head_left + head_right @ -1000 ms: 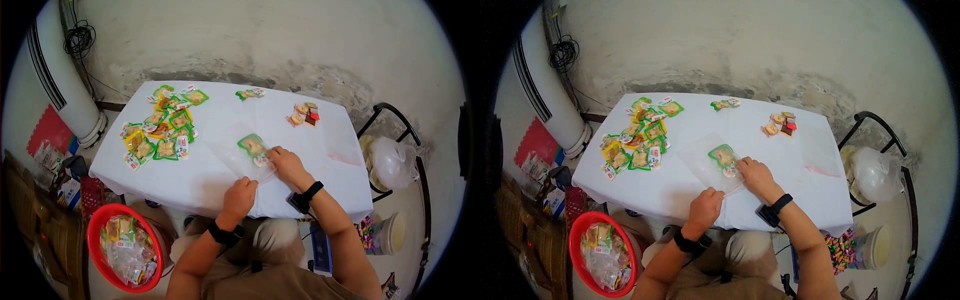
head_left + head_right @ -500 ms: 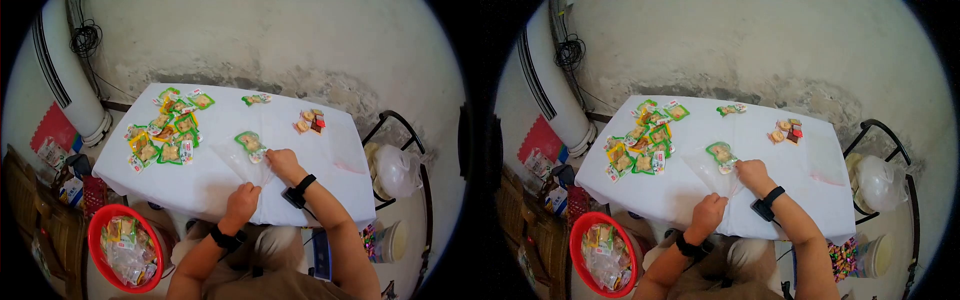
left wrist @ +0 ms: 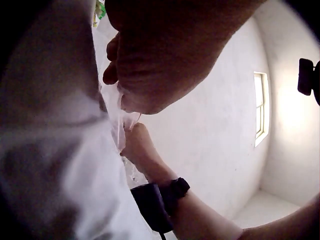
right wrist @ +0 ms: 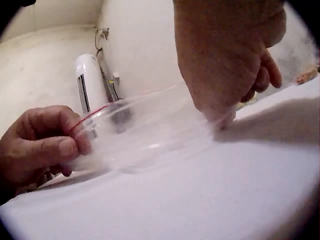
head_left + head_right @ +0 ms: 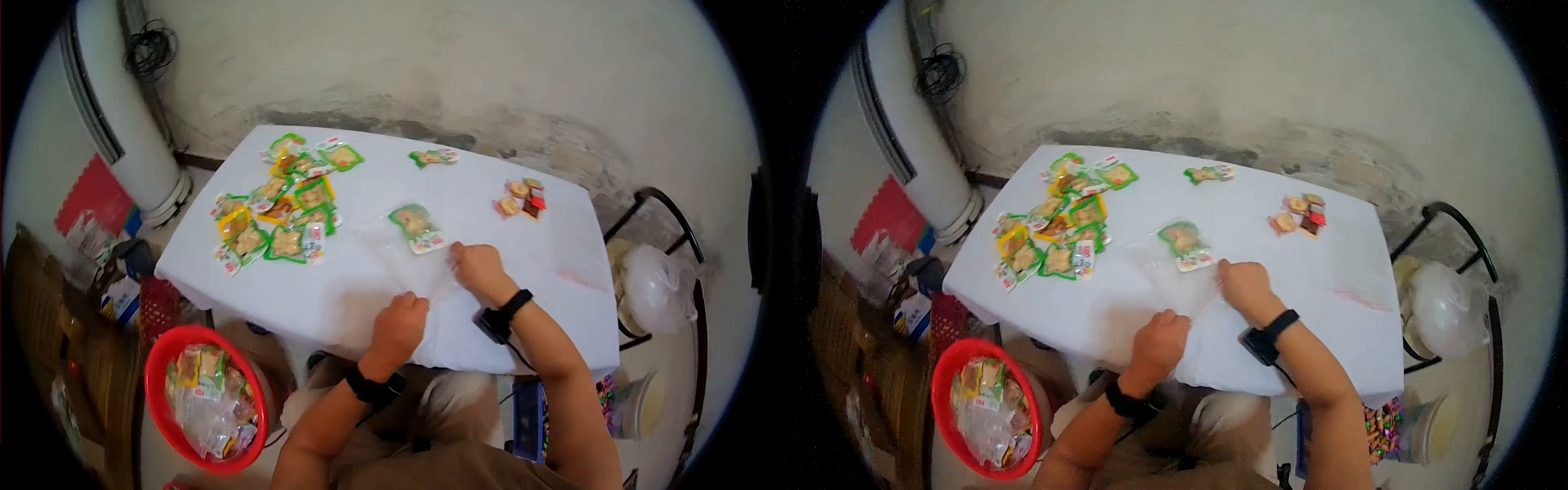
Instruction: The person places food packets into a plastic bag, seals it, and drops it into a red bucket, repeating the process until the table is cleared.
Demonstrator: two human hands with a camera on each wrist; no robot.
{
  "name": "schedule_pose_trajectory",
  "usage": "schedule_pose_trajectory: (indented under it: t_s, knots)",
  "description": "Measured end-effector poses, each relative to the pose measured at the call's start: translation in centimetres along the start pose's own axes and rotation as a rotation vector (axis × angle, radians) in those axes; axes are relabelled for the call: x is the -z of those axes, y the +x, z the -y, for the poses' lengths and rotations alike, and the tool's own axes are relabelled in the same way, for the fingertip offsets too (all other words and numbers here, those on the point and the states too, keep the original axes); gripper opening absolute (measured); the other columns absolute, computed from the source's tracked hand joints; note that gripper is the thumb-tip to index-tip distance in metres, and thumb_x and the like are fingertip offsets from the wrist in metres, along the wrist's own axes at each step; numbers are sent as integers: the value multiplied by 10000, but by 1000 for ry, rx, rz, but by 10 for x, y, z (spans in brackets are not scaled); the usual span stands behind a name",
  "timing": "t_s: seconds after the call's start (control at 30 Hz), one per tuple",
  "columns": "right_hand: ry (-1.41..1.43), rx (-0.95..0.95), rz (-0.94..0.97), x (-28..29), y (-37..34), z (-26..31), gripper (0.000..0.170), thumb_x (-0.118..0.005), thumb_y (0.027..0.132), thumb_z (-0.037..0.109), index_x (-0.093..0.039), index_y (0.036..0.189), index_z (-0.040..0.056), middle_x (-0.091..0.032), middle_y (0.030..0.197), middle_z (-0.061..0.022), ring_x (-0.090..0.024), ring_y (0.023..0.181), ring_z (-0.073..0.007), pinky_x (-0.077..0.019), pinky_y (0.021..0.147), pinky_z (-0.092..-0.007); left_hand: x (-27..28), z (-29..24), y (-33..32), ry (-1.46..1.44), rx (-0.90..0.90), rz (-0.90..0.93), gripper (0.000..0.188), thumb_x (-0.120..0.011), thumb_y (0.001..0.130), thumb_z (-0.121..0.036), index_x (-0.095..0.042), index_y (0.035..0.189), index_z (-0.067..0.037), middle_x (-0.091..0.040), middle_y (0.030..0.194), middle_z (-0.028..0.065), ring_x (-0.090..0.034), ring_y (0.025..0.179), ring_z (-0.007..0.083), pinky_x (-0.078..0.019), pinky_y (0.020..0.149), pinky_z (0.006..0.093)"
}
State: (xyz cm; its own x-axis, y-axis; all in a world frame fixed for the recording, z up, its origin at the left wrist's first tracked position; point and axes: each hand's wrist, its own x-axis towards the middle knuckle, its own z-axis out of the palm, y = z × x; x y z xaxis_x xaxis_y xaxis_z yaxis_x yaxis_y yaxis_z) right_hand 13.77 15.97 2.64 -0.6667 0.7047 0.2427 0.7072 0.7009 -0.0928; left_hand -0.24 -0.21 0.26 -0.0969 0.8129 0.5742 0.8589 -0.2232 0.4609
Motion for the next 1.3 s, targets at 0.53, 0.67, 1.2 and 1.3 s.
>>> schedule_pose_trajectory:
  t_s: [0.53,0.67,1.2,1.3]
  knots:
    - [584,41,230,-31,193,98,287,-550,801,299,-658,831,35,-651,799,-159,-611,718,-339,-476,669,-422,-15,4,-16,102,-97,1,108,-569,643,-106,-579,750,-97,-491,734,36,-519,714,203,-455,535,328]
    - [836,-297,325,-71,230,127,293,-571,800,276,-644,761,-4,-639,699,-161,-616,642,-290,-486,575,-384,-13,7,-18,19,16,30,66,-546,722,-116,-573,764,-72,-538,726,45,-534,715,213,-461,554,326]
    - [1053,-277,65,-52,228,79,257,-598,706,28,-636,959,0,-624,776,-76,-569,677,-135,-448,544,-287,-7,5,-14,137,-31,115,90,-521,742,-104,-588,799,-82,-537,750,41,-560,768,201,-484,604,333]
    - [1189,-306,-36,-13,204,44,211,-582,738,36,-632,939,-6,-618,771,-60,-558,649,-126,-447,539,-277,-6,4,-13,115,-39,138,54,-518,736,-98,-567,756,-87,-530,742,45,-554,746,215,-483,600,332]
